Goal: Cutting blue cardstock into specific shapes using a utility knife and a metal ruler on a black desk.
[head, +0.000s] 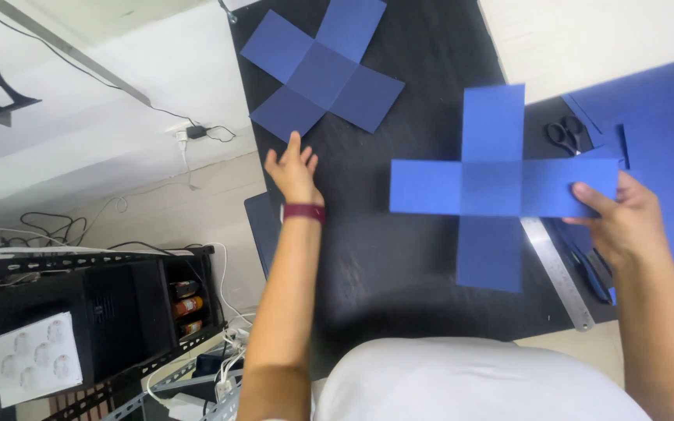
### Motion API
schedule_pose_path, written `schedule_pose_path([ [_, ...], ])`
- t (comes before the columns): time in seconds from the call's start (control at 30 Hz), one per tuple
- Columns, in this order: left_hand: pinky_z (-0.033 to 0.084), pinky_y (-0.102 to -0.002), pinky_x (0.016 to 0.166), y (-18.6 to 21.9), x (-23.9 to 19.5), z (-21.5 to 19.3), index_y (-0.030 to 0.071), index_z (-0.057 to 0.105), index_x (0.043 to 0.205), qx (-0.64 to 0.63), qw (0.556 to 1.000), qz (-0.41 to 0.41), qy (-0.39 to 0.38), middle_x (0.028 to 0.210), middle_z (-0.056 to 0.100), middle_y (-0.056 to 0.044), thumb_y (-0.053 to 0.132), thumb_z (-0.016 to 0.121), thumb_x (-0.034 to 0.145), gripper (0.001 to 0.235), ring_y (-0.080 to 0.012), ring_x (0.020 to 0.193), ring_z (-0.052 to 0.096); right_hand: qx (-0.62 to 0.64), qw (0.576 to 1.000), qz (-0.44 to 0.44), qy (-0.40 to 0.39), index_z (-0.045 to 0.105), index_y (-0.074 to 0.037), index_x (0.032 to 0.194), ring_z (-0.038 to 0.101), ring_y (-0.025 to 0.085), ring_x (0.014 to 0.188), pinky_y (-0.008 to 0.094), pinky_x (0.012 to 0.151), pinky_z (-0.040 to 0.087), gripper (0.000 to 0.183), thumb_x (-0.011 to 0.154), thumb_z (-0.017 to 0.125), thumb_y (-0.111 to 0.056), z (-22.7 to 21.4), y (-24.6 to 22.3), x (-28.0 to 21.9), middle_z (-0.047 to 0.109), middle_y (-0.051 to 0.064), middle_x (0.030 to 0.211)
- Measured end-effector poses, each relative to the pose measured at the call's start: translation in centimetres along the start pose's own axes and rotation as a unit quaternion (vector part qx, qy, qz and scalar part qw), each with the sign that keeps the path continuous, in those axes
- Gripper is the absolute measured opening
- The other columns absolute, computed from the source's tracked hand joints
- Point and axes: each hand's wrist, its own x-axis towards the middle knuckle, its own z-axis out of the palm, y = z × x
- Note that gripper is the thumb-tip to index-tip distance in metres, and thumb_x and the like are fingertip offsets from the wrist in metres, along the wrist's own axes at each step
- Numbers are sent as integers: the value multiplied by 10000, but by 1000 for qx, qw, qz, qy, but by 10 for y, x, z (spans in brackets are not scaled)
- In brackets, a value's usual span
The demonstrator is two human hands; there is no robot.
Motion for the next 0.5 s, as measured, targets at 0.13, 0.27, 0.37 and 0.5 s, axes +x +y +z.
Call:
schedule_pose_path([
  [0.13, 647, -410, 835, -9, 65, 13, 92, 332, 1516, 39, 996, 67, -42, 1177, 623, -183, 55, 669, 898, 705, -317, 863, 745, 17, 1000, 2, -11, 632, -162, 1228, 675, 108, 836, 197, 633, 633, 236, 1007, 708, -198, -8, 0, -1, 681, -18, 1087],
  [0.27, 697, -321, 738, -5, 53, 13, 51, 416, 1422, 108, 986, 97, -88, 1323, 569, -204, -80, 490, 948, 497, -302, 923, 718, 21, 997, -3, -72, 579, -115, 1299, 681, 186, 949, 293, 727, 639, 243, 1060, 613, -142, -6, -13, 3, 661, 50, 1174],
  [0.37, 700, -359, 733, -20, 35, -11, 64, 426, 1432, 121, 977, 95, -145, 1310, 580, -185, -117, 481, 931, 536, -297, 1040, 671, 8, 996, -19, -87, 566, -104, 1291, 679, 196, 936, 311, 750, 640, 224, 1071, 599, -130, 10, -31, 6, 656, 53, 1177],
  [0.5, 684, -337, 674, -36, -13, -61, 76, 453, 1455, 142, 961, 41, -235, 1198, 638, -138, -137, 496, 907, 590, -252, 878, 699, 45, 990, -37, -126, 597, -133, 1181, 722, 207, 1013, 282, 690, 663, 170, 1023, 657, -127, 48, -45, 6, 691, 43, 1163],
])
